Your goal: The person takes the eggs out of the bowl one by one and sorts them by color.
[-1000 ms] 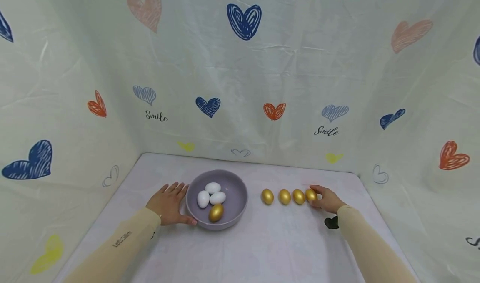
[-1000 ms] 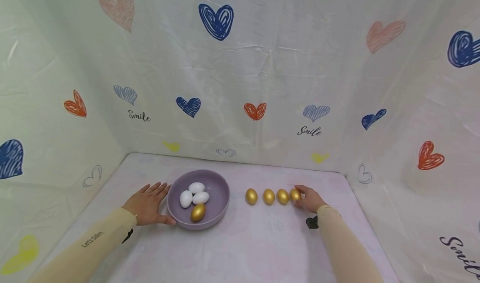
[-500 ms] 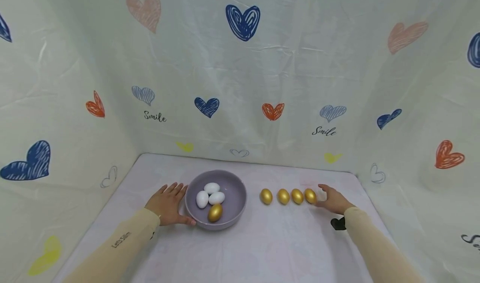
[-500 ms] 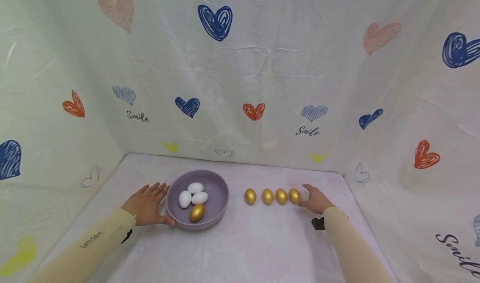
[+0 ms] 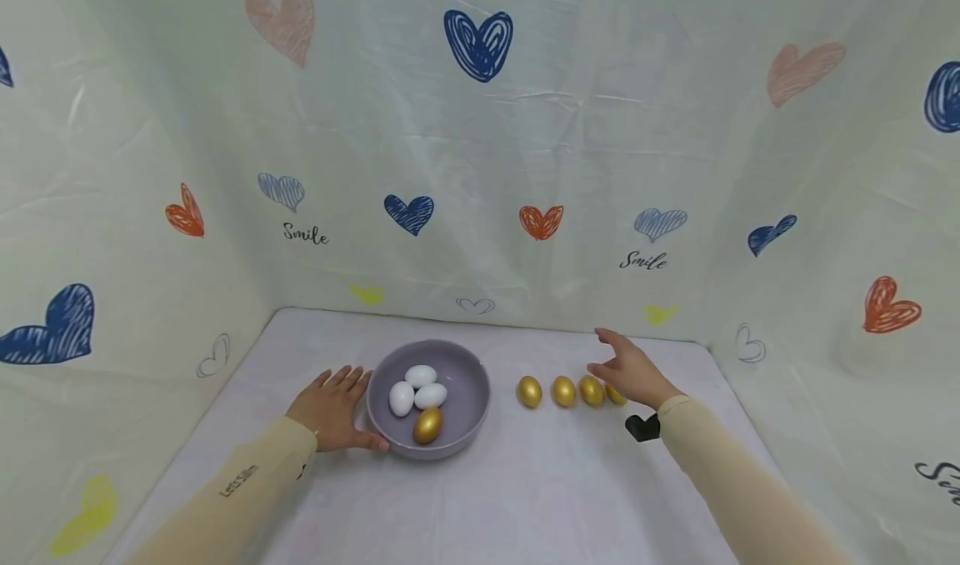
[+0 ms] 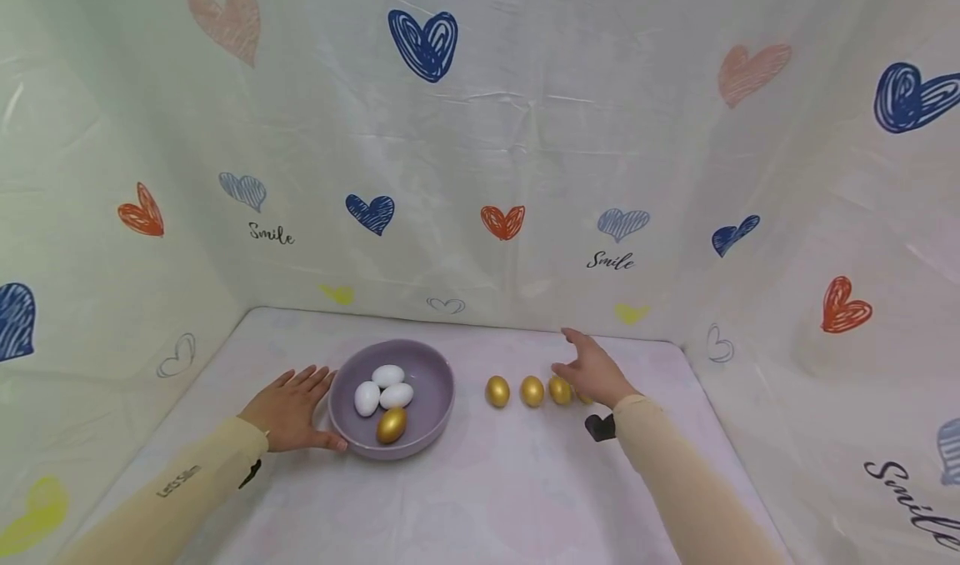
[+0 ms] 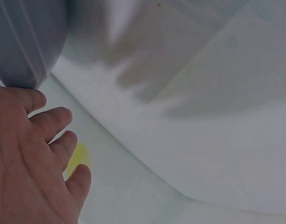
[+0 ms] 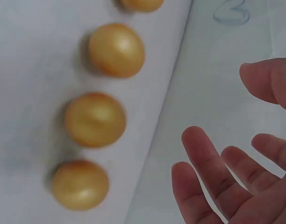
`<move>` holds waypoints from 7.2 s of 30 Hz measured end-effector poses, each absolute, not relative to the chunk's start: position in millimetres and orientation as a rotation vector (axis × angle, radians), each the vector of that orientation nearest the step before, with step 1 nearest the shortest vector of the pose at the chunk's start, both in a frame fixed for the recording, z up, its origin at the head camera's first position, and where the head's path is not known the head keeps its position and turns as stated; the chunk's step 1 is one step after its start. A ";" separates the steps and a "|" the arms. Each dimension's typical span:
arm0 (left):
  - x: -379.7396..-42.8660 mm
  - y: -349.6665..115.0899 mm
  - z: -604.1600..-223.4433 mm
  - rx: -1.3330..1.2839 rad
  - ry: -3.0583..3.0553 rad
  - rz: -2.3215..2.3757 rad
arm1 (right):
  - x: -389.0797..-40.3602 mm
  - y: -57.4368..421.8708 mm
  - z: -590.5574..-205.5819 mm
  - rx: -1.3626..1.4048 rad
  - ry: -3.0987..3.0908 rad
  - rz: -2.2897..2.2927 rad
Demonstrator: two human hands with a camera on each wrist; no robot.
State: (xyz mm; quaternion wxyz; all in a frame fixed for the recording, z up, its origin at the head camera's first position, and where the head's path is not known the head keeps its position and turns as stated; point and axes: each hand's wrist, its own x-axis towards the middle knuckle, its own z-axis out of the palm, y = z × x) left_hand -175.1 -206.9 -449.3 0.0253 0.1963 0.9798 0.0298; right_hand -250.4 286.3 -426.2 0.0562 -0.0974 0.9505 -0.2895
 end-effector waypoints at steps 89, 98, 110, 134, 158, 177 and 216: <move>-178.4 -211.4 -458.7 0.641 3.068 0.085 | -222.0 43.5 -462.6 -1.088 2.497 -0.496; -176.6 -209.7 -452.3 0.629 3.050 0.064 | -224.3 48.8 -460.8 -1.091 2.477 -0.605; -176.0 -208.9 -450.0 0.617 3.034 0.063 | -224.6 69.3 -448.4 -1.018 2.345 -1.017; -176.2 -209.5 -451.5 0.602 3.020 0.078 | -217.7 174.9 -418.8 -0.869 2.297 -1.213; -177.0 -210.4 -455.3 0.610 3.043 0.084 | -219.0 289.8 -423.7 -0.652 2.471 -1.250; -176.7 -210.2 -455.2 0.621 3.045 0.097 | -233.5 366.0 -435.9 -0.380 2.608 -1.170; -176.3 -209.6 -455.1 0.580 3.028 0.079 | -247.4 393.3 -493.1 -0.074 2.601 -1.138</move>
